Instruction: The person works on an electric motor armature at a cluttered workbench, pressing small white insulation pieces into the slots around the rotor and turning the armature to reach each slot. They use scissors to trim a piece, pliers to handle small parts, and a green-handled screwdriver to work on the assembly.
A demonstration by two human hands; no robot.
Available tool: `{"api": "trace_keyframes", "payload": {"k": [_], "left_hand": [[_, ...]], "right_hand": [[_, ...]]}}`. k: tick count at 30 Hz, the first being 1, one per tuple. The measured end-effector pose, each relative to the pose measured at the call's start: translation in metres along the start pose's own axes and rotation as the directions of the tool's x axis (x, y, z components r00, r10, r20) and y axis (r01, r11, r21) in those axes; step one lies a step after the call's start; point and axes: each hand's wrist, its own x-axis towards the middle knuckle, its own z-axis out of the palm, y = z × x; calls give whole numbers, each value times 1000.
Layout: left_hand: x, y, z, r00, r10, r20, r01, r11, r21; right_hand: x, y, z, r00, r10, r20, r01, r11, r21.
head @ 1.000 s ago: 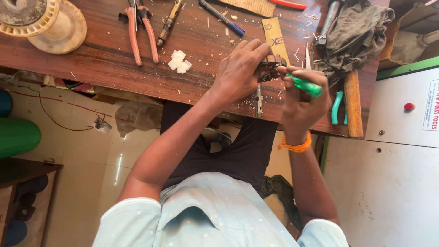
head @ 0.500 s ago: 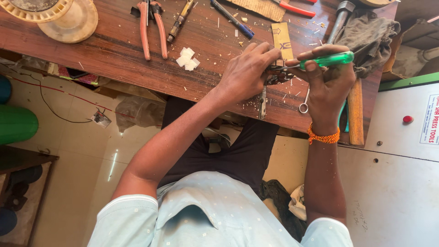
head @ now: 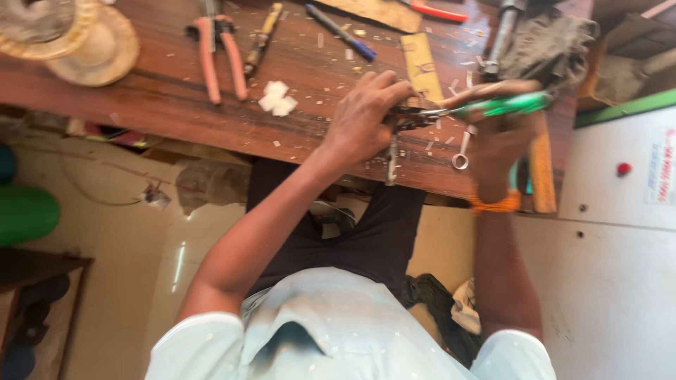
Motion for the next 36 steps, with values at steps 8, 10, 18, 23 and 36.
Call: {"api": "trace_keyframes", "payload": {"k": [8,10,18,23,36], "left_hand": [[-17,-6,4,951,219,-216,-206,975,82],[-16,-11,7,946,244,-216,-227,969,102],[-23,-30,5,928,321,-191,-290,941,174],[-50,-38,-15,891,359,-279,-320,931,174],[-145,-91,-76,930,-99,-354,302,756,581]], "right_hand": [[27,25,-30,830,553,-68,-543,776,-320],[20,38,-28,882,457,-113,-469,836,-283],[-50,51,-47,970,104,-218,-191,882,-430],[-89,56,-71,944,1,-331,-122,931,-345],[-137,48,-62,922,94,-376,-241,898,-369]]}}
